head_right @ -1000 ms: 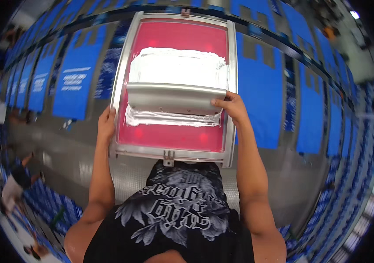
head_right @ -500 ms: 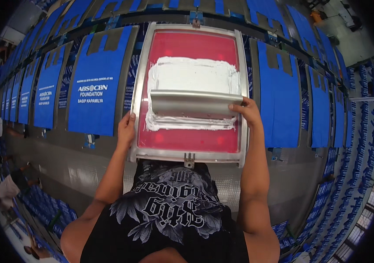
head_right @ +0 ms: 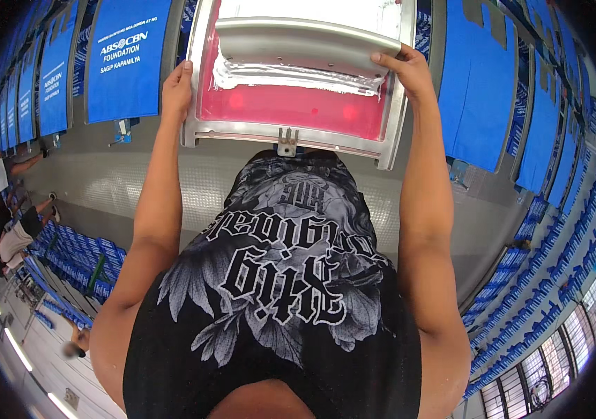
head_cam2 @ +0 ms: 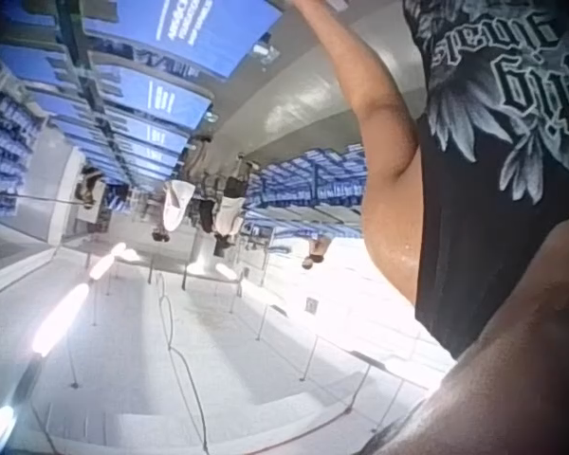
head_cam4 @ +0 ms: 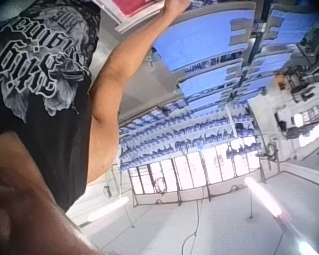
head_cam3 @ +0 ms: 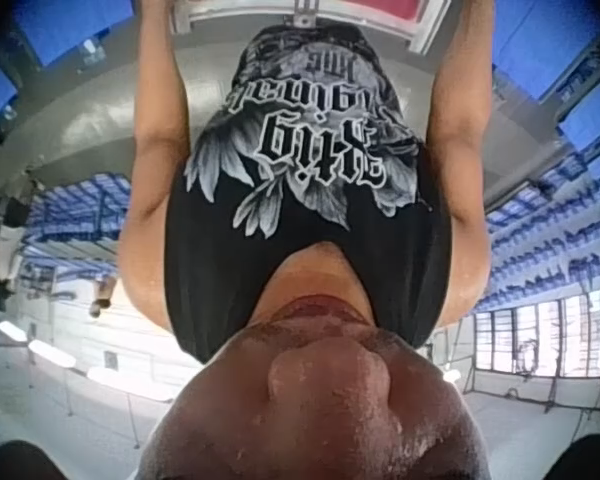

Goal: Using a squeegee to apply white ink onto t-shirts through a screen printing frame.

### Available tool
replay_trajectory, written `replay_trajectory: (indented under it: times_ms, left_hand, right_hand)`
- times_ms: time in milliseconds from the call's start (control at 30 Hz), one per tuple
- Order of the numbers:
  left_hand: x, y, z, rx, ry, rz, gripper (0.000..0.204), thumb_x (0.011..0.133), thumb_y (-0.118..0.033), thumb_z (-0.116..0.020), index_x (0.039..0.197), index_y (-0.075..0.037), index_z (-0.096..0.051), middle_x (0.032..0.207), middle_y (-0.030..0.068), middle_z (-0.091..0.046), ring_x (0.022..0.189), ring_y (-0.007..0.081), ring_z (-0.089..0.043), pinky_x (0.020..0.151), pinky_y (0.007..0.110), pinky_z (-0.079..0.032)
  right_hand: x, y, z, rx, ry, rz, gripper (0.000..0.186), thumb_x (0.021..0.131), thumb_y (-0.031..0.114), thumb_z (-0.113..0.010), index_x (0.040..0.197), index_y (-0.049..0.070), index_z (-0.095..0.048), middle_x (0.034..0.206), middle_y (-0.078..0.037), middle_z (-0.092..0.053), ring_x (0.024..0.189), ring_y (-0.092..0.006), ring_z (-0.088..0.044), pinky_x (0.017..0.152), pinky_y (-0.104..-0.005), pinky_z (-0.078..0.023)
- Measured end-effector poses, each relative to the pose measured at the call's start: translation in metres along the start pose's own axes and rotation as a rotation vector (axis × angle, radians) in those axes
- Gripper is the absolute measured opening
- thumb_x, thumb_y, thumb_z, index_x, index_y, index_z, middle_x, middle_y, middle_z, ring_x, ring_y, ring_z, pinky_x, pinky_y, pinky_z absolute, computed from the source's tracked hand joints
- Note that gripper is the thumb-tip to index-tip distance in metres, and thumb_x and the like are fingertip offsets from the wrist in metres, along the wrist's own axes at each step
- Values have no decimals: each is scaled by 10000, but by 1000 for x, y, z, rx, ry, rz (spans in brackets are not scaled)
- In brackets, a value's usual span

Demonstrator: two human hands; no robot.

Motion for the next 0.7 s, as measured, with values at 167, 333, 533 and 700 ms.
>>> replay_trajectory:
  times_ms: [167,333,533,700]
  left_hand:
    - [-9,7,-5,52,-12,-47,514,915,-416,-532,1257,-32,-536,1138,153,-612,1023,196,-558,885,295,-418]
    - [-13,-19,-4,774,-113,-255,527,836,-375,-631,1243,-52,-539,1189,178,-508,1103,383,-457,952,441,-367]
    - [-71,-121,-29,767,344,-840,379,737,-222,-708,1067,-57,-622,1112,139,-558,1021,320,-514,874,431,-422]
    - [-33,-154,-51,911,429,-710,323,652,-53,-662,974,-44,-628,886,118,-626,913,317,-581,806,391,-471]
  right_hand:
    - [-6,-7,4,-48,-29,6,448,655,181,-818,1029,-7,-656,951,-101,-662,892,-175,-597,824,-279,-443]
    - [-16,15,6,-395,31,-12,433,657,175,-794,1027,2,-647,924,-102,-668,847,-174,-600,790,-297,-465]
    - [-102,25,-52,-1258,57,372,355,631,22,-620,984,56,-606,822,-151,-633,877,-333,-589,889,-420,-423]
    - [-52,67,-34,-1216,62,287,324,600,9,-603,921,54,-623,788,-152,-633,809,-331,-601,803,-436,-439]
Point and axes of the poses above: each hand's wrist, its own x-axis towards the middle knuckle, its own z-axis out of the back of the hand, y = z × x, the point moved 1 cm from there along x, towards the middle knuckle
